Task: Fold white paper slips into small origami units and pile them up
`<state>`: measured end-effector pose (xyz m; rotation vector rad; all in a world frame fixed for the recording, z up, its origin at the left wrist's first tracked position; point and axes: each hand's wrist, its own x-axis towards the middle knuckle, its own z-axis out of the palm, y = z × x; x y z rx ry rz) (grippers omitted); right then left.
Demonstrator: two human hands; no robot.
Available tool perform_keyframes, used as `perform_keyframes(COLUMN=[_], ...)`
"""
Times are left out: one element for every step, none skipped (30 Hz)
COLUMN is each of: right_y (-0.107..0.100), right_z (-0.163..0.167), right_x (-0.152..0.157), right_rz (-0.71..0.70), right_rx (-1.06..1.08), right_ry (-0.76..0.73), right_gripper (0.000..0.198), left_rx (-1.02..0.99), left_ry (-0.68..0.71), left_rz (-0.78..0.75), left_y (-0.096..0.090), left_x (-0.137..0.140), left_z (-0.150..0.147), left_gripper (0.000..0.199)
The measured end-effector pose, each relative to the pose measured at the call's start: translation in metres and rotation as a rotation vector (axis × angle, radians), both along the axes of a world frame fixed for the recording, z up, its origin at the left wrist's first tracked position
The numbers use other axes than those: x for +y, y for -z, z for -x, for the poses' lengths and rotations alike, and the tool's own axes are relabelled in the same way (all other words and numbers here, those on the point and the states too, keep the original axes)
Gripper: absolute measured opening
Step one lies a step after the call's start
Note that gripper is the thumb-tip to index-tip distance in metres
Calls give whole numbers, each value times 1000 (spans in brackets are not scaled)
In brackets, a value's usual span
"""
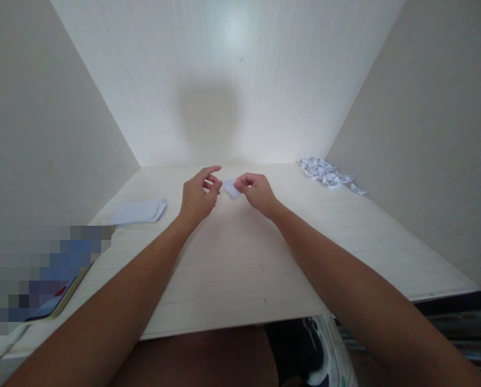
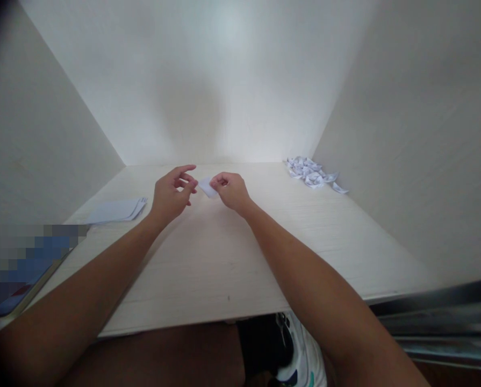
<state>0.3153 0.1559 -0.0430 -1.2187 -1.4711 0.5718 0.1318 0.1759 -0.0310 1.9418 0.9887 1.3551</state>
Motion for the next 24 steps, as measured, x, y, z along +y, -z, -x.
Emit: perform_keyframes(right_y=[0, 0, -1, -1, -1, -1, 0, 0, 0, 0, 1, 1, 2, 2, 2, 3, 3, 3, 4, 4, 4, 4, 4, 4], right_z=[0, 0, 0, 0, 0, 0, 0, 0, 0, 0, 0, 0, -1, -1, -1, -1, -1, 0, 0, 0, 0, 0, 0, 0], right_x=[0, 0, 0, 0, 0, 0, 0, 1, 1, 1, 1, 1, 2, 2, 2, 2, 2, 2, 2, 2, 3, 3, 4, 4], right_rz=[4, 8, 11, 14, 16, 17, 17, 16, 15, 14, 13, 12, 12, 11, 11, 10, 10, 10, 10, 10, 9, 8, 7, 5], right_rx=[-2, -4, -7, -9, -12, -15, -17, -19, -19, -18, -16, -13, -10, -7, -5, -4, -4, -4, -4, -3, -2, -1, 1, 2], right_ry=[-3, -6, -8, -9, -9, -9, -8, -6, -5, -4, -3, -2, -2, -2, -3, -3, -4, -6, -8, -9, -10, -10, -10, -8], right_gripper=[13, 13, 12, 12, 11, 11, 10, 10, 10, 10, 11, 11, 12, 14, 14, 14, 13, 13, 12, 11, 11, 12, 12, 12], left_rx=[4, 7, 10, 11, 11, 12, 12, 10, 6, 0, -7, -16, -26, -37, -46, -53, -56, -59, -59, -59, -62, -64, -61, -46], left_ry=[4, 9, 14, 18, 24, 31, 37, 41, 46, 50, 53, 57, 64, 74, 82, 89, 93, 94, 90, 83, 76, 71, 66, 66], left_rz=[-4, -9, -14, -17, -20, -19, -16, -11, -4, 5, 14, 23, 34, 48, 62, 74, 85, 92, 96, 95, 96, 96, 94, 87], left_y=[0, 0, 0, 1, 1, 1, 2, 2, 2, 2, 3, 3, 3, 3, 3, 3, 2, 2, 1, 1, 1, 1, 1, 1], left_x=[0, 1, 2, 3, 4, 5, 6, 7, 8, 8, 8, 7, 6, 6, 5, 5, 5, 5, 5, 5, 5, 5, 5, 5], left_z=[0, 0, 1, 1, 1, 1, 1, 2, 2, 2, 1, 1, 0, 0, -1, -1, -1, -1, -1, -1, 0, 0, 0, 1], left_gripper=[44, 43, 43, 42, 42, 41, 40, 39, 38, 37, 39, 41, 45, 50, 54, 56, 56, 55, 53, 52, 52, 55, 59, 65])
